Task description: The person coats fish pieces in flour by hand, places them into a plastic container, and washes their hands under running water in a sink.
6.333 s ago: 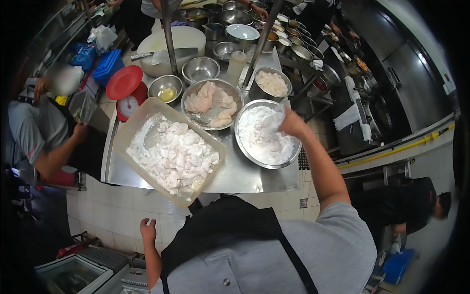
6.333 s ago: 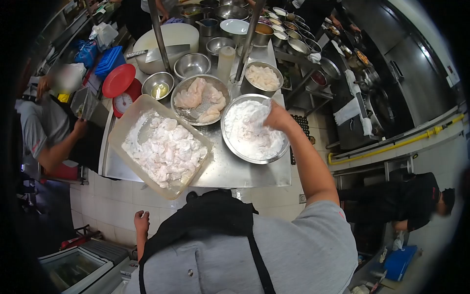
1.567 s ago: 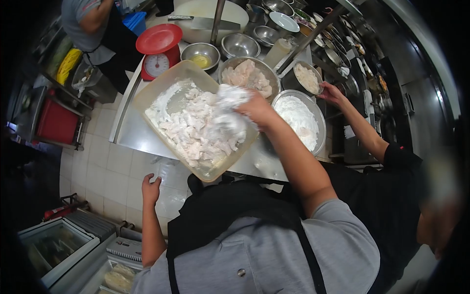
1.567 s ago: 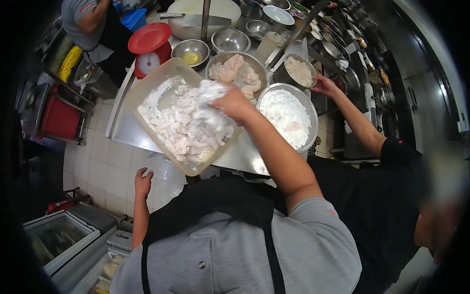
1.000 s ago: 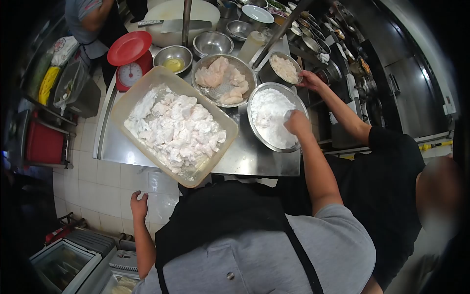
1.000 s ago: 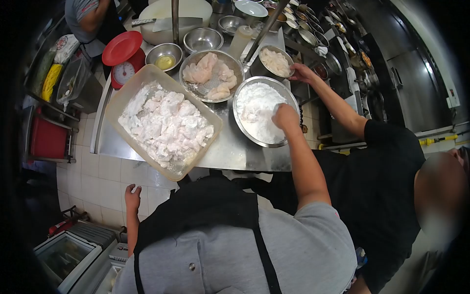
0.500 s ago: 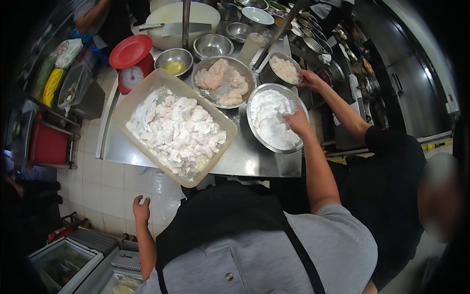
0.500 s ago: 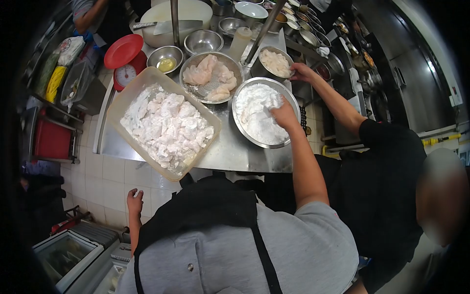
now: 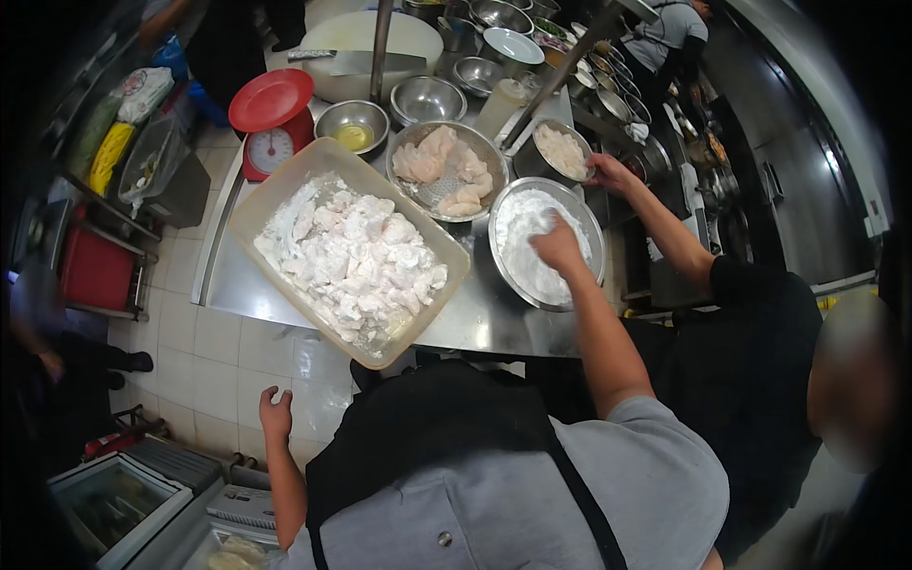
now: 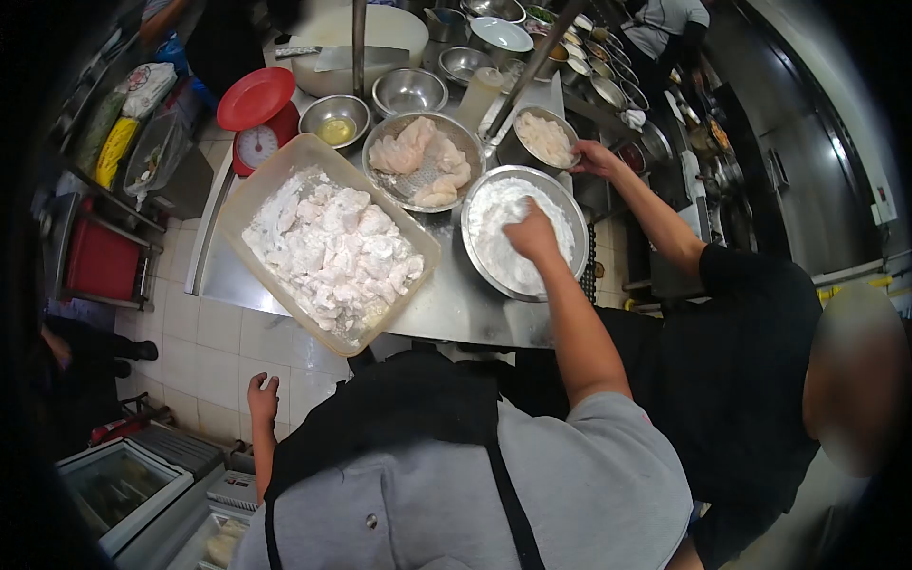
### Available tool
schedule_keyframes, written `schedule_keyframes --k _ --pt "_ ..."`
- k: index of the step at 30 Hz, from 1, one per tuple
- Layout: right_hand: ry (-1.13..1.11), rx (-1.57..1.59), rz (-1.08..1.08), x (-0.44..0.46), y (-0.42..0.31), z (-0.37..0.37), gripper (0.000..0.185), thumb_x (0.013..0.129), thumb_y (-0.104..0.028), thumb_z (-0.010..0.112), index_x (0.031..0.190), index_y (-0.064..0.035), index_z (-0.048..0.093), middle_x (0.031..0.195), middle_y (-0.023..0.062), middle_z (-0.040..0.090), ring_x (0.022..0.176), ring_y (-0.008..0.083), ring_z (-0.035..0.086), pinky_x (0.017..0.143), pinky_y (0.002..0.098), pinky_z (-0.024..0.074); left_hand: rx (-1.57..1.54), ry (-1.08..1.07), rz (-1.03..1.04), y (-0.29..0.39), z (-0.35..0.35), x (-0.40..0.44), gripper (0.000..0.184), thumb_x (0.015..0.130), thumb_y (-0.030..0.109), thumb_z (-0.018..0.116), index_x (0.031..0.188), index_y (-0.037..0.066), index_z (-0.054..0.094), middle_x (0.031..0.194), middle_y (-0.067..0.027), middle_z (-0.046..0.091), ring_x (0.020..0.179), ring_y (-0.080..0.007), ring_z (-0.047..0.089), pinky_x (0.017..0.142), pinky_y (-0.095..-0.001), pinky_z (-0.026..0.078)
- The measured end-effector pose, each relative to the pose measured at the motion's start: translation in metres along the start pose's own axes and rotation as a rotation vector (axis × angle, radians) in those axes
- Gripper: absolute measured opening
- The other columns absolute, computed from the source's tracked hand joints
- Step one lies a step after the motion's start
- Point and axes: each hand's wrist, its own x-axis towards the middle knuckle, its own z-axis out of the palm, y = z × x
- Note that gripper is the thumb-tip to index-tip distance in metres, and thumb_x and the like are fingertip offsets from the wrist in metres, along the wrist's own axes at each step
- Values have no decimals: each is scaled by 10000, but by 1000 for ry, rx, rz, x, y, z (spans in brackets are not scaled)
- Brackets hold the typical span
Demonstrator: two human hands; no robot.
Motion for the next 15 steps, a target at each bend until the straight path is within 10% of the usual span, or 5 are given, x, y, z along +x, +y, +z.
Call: schedule_keyframes --k 3,6,8,15 --pt "-221 592 236 -27 -75 -44 711 720 -19 619 1374 6 344 1022 147 623 762 188 643 593 304 534 -160 -13 -126 34 -11 -18 441 828 239 652 1161 -26 534 1106 -167 585 920 -221 585 756 -336 494" --pt "-489 774 -42 -19 -104 -9 687 724 -14 620 1363 -7 368 1069 127 614 880 198 632 718 335 535 -370 28 -44 75 -12 -19 367 862 232 622 1126 -11 546 1050 -128 586 840 -171 585 671 -299 503" --pt "-398 319 -425 9 -118 26 697 672 -183 711 1286 9 444 1156 185 586 1054 278 581 933 334 446 -442 -1 -10 101 -14 -8 328 877 231 605 1100 -3 551 1013 -110 586 832 -165 582 675 -298 502" --pt "-97 -264 -477 106 -166 81 825 654 -282 709 1379 -79 370 1440 304 218 1289 443 328 1079 417 303 -470 -82 309 164 -1 -11 163 874 164 611 965 35 570 795 -33 574 693 -98 530 607 -245 447"
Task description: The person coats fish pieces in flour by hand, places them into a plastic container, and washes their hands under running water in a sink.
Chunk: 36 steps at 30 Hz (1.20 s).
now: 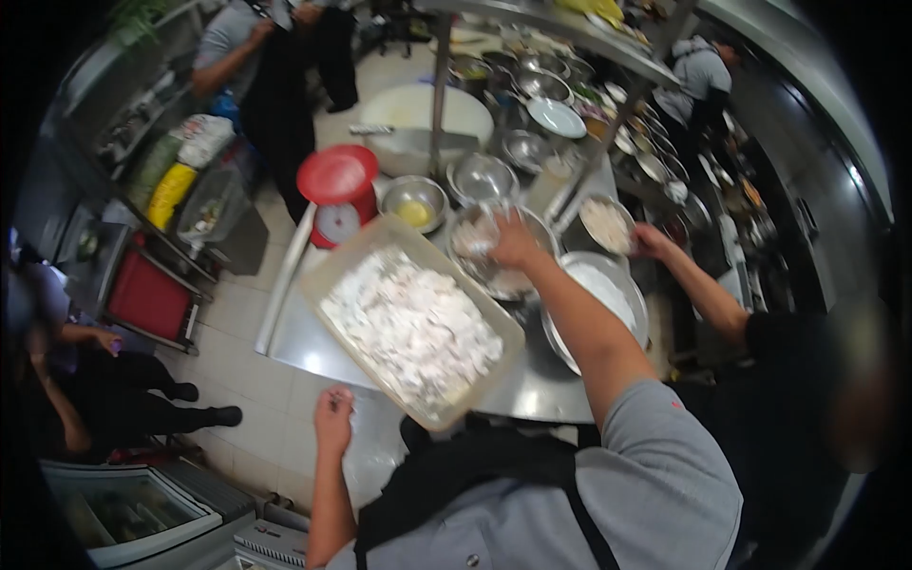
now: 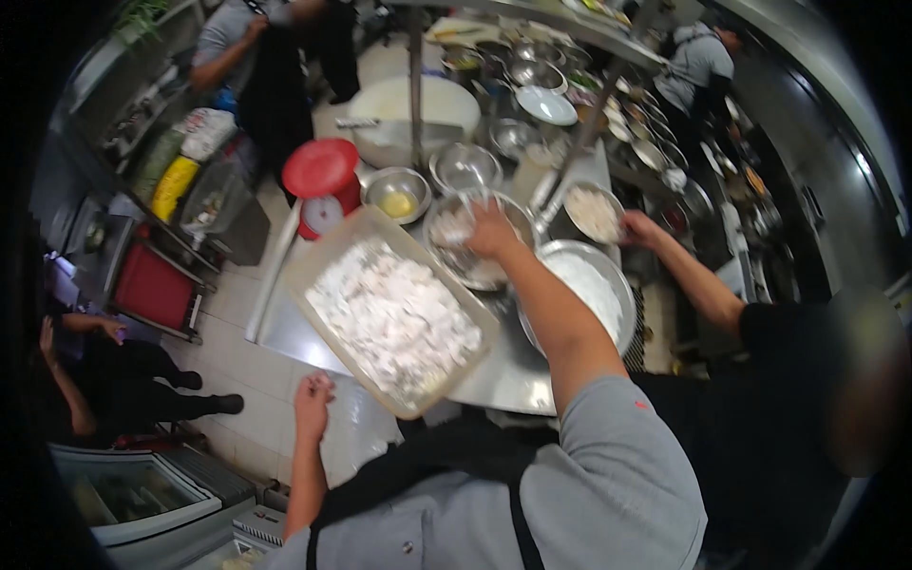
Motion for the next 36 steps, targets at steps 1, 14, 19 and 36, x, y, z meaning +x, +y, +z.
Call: schedule_keyframes --k 1,14,19,36 --pt "-84 -59 12 2 -2 9 835 655 -280 713 1388 -91 360 1457 299 174 1296 467 298 1093 436 279 5 14 12 0 2 -3 163 866 156 618 966 37 568 774 -28 570 668 -94 519 592 -242 434" --pt "-16 -86 -37 17 -1 49 538 727 -228 649 1234 -89 537 1169 197 549 1020 354 576 860 454 494 101 171 -135 -14 -16 -32 269 835 198 659 1009 16 566 733 -42 569 642 -111 522 584 -250 447" --pt "-342 1584 515 23 53 45 287 834 -223 595 1057 -42 596 1025 169 619 871 288 642 600 412 542 -141 117 -207 -3 -18 -19 228 882 187 601 1037 28 550 888 -77 575 808 -139 587 666 -281 499" --pt "45 657 584 -191 138 -76 452 687 -35 657 1134 -28 593 915 96 650 759 179 623 653 318 509 27 7 -176 -8 -29 2 286 897 216 586 1102 26 523 992 -52 556 902 -151 572 731 -288 483"
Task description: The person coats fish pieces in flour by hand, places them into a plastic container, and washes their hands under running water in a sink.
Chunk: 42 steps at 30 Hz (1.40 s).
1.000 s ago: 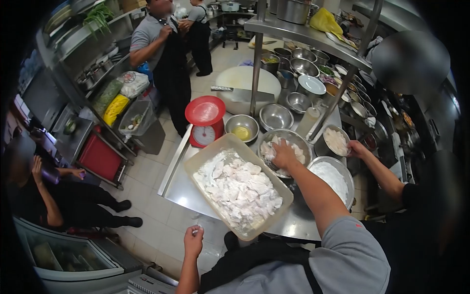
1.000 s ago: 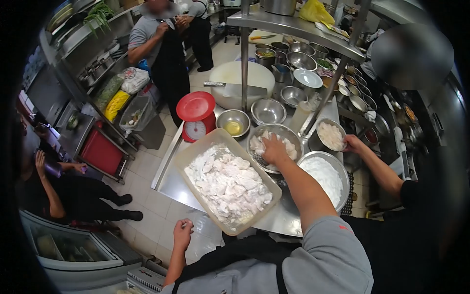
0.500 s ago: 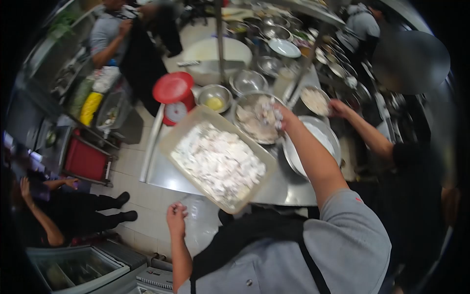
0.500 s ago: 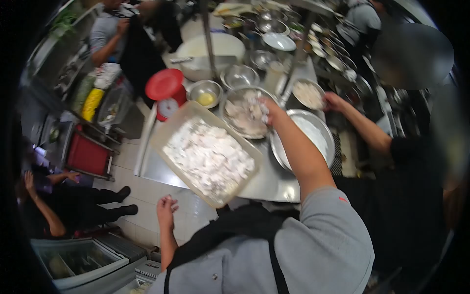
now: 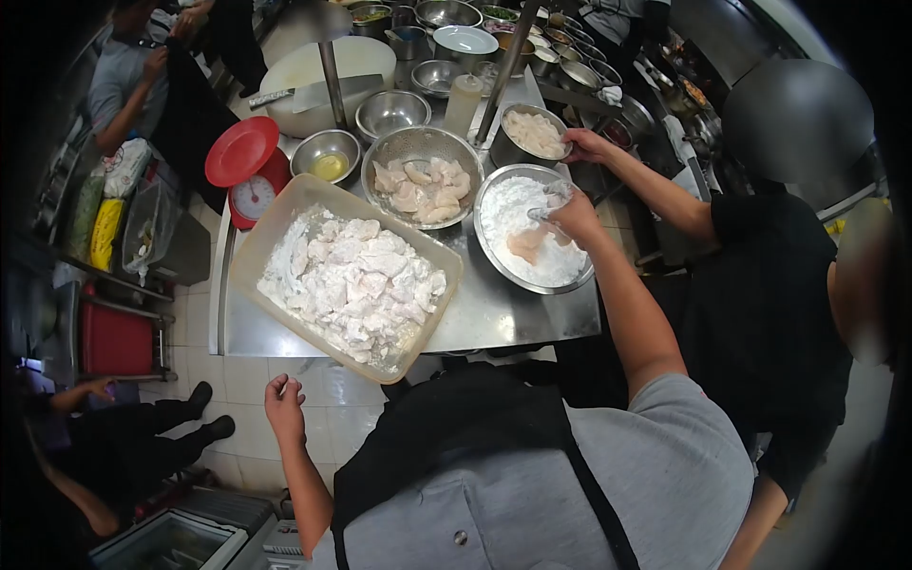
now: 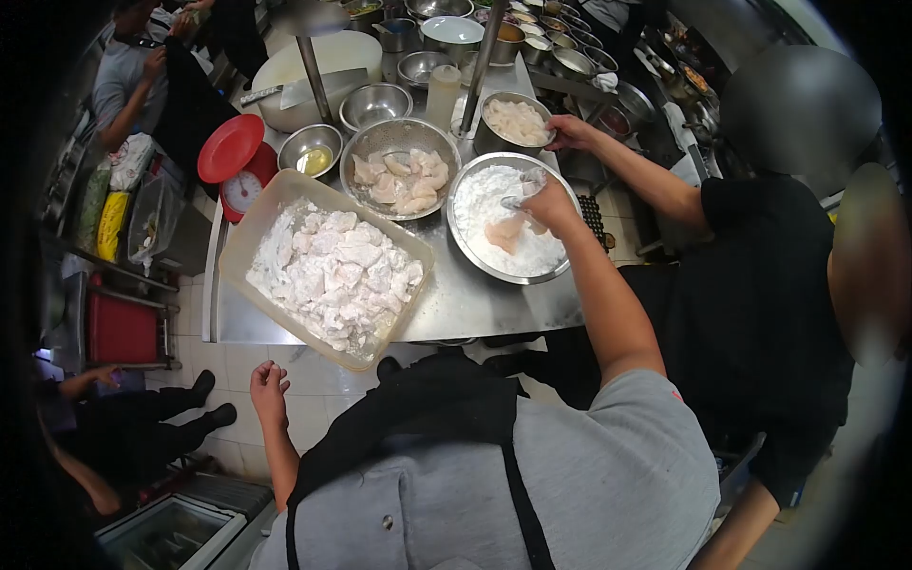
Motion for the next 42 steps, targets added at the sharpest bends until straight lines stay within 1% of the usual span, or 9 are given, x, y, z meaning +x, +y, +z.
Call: schedule_keyframes --k 5,6,12,17,21,33,36,40,42 --pt "-330 83 -55 19 45 22 581 649 -109 699 1210 -53 558 1076 121 615 889 181 617 790 310 494 49 21 11 5 0 -7 350 863 183 616 1138 -11 520 1051 -87 555 869 -147 556 714 -285 495" --pt "-81 -651 -297 30 77 47 649 652 -152 695 1264 -45 509 1193 185 548 973 269 617 840 361 493 38 31 7 2 0 -8 350 863 183 616 1138 -11 520 1051 -87 555 869 -147 556 714 -285 495" --pt "102 -882 -180 19 24 54 721 607 -247 741 1245 -34 481 1207 261 482 1032 434 557 880 414 487 88 28 -16 -16 -5 -20 333 866 194 610 1128 8 520 975 -53 572 850 -124 567 700 -280 488" --pt "-216 -410 -137 19 1 7 860 577 -256 772 1295 54 414 1188 306 520 1061 408 561 874 372 490 74 117 -24 -35 -15 -20 363 846 189 638 1137 -1 531 997 -80 569 789 -139 531 672 -273 473" --pt "-331 -703 -222 33 47 45 866 570 -244 770 1320 23 428 1175 319 531 1145 376 524 959 381 436 49 131 -30 -37 -11 -20 362 843 184 641 1134 -1 532 974 -92 575 762 -137 531 659 -268 468" --pt "81 -357 -170 -16 -39 -11 709 614 -191 779 1254 -50 507 1150 236 587 1072 321 574 907 350 458 134 135 -22 -26 -5 -19 361 832 178 656 1129 17 528 813 -47 552 649 -101 468 582 -243 414" --pt "-248 -275 -95 -34 -50 -17 775 574 -167 795 1280 -74 489 1127 212 603 1056 316 581 917 350 451 112 124 -41 -27 -5 -19 364 828 175 662 1127 17 530 814 -46 553 652 -103 472 590 -243 421" --pt "-95 -1133 -20 -24 3 28 837 568 -137 767 1317 -8 415 1110 234 599 1080 329 571 922 382 453 119 122 -49 -29 -5 -22 364 831 179 660 1131 19 529 834 -49 564 662 -108 485 599 -242 427" --pt "-108 -1042 -60 -9 33 39 776 587 -137 739 1272 59 431 1078 257 607 1049 342 585 919 379 456 132 116 -66 -26 -7 -21 363 833 179 657 1134 21 529 849 -53 567 670 -109 489 602 -245 430"
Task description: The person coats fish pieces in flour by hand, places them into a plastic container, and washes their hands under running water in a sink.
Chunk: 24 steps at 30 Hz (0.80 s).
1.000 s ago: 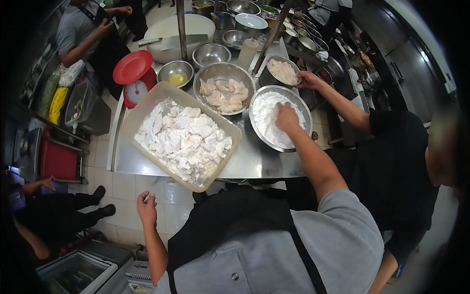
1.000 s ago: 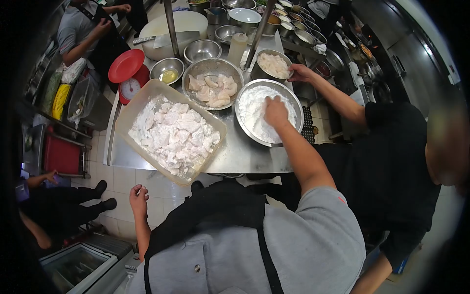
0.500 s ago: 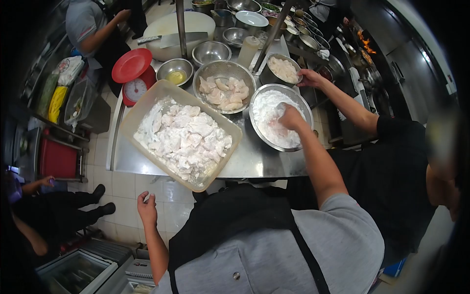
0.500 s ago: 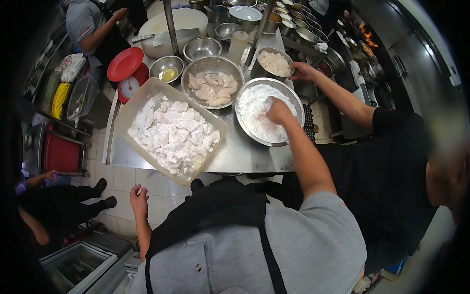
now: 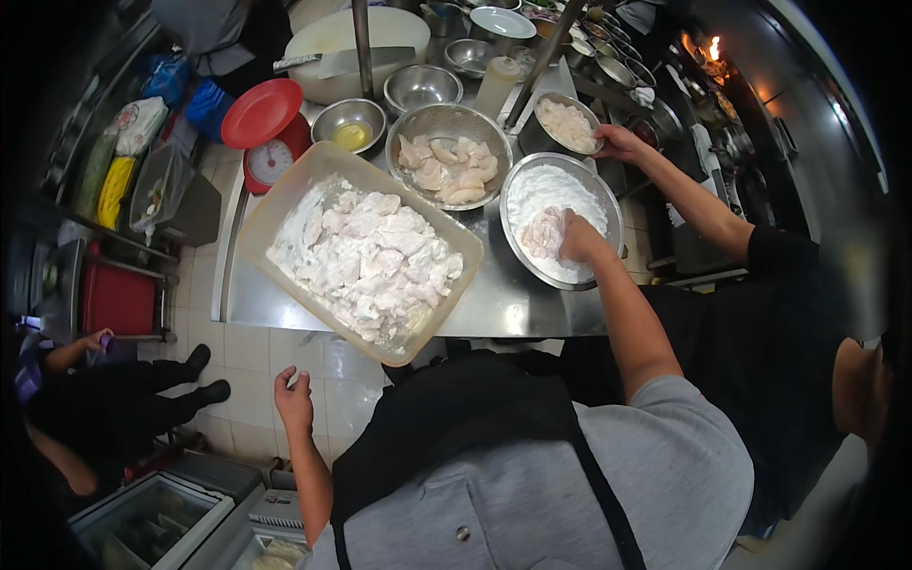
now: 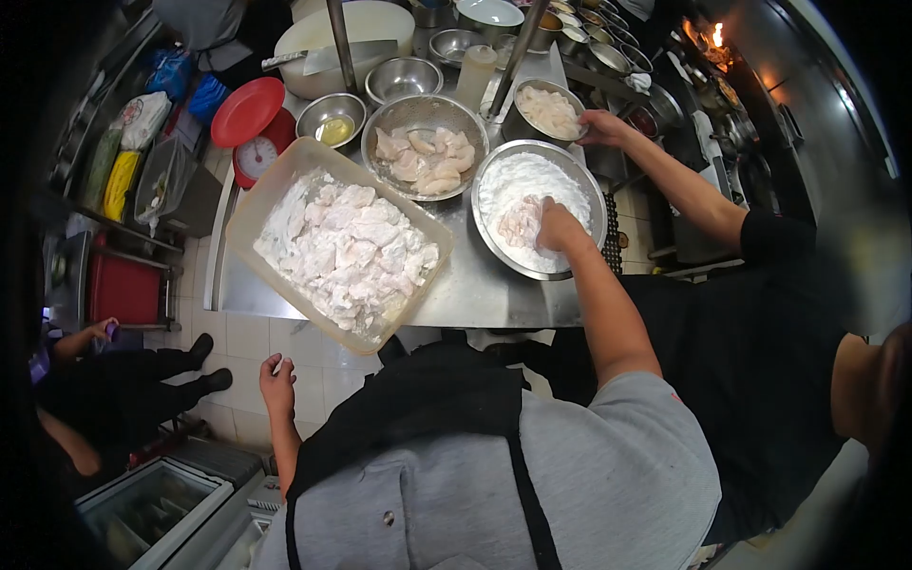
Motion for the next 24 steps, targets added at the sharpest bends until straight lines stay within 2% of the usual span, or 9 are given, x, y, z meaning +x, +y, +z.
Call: schedule_keyframes --k 4,6,8,9,11,15,19,23,24 --pt "175 244 -75 18 12 -41 614 606 -159 733 1140 78 547 971 255 639 968 342 622 870 376 477 -40 8 -41 10 -9 -13 357 851 172 630 1151 11 524 968 -67 562 793 -128 539 669 -270 468" --pt "-65 350 -23 11 7 -57 588 622 -190 733 1120 75 565 965 249 640 991 344 615 876 380 473 -72 -5 -53 18 -19 -7 356 863 171 614 1161 1 518 1059 -73 550 887 -144 575 721 -286 493" --pt "-70 387 67 -2 -25 -34 617 634 -216 736 1159 54 556 970 251 639 995 338 616 880 374 478 -108 -66 45 30 -26 15 358 863 153 614 1167 -9 518 1086 -73 544 896 -138 578 724 -275 485" --pt "211 253 36 10 -30 8 629 638 -220 737 1179 41 551 974 255 638 965 332 627 857 370 489 -108 -101 61 42 -27 28 358 863 153 614 1167 -9 518 1086 -73 544 896 -138 578 724 -275 485" --pt "446 172 8 20 -30 33 659 659 -217 727 1245 2 518 1026 267 626 934 325 638 817 359 508 -164 -115 251 69 -35 56 361 853 98 616 1175 -24 506 952 -53 576 788 -84 510 691 -236 447" --pt "47 431 302 -6 -37 -54 664 673 -160 707 1272 20 482 1107 268 600 1044 325 599 886 337 483 -183 -184 426 109 -77 110 353 859 87 611 1175 -29 502 1016 -62 569 807 -85 510 709 -240 446" --pt "269 399 350 -15 -25 -58 733 611 -107 773 1254 74 472 1143 254 590 1060 308 595 914 327 467 -183 -150 363 134 -106 149 332 862 102 612 1153 -22 514 984 -58 572 812 -87 515 727 -242 449" --pt "195 468 448 -10 -45 -45 764 621 -177 774 1279 53 458 1156 248 585 1142 342 534 954 334 440 -110 -208 438 158 -94 164 333 861 97 612 1157 -20 513 858 -29 576 767 -76 506 717 -226 436" --pt "92 277 349 -2 -52 -33 783 629 -215 767 1295 42 445 1152 247 587 1178 366 493 967 339 429 -102 -208 446 163 -87 164 333 861 97 612 1157 -20 513 858 -29 576 767 -76 506 717 -226 436"
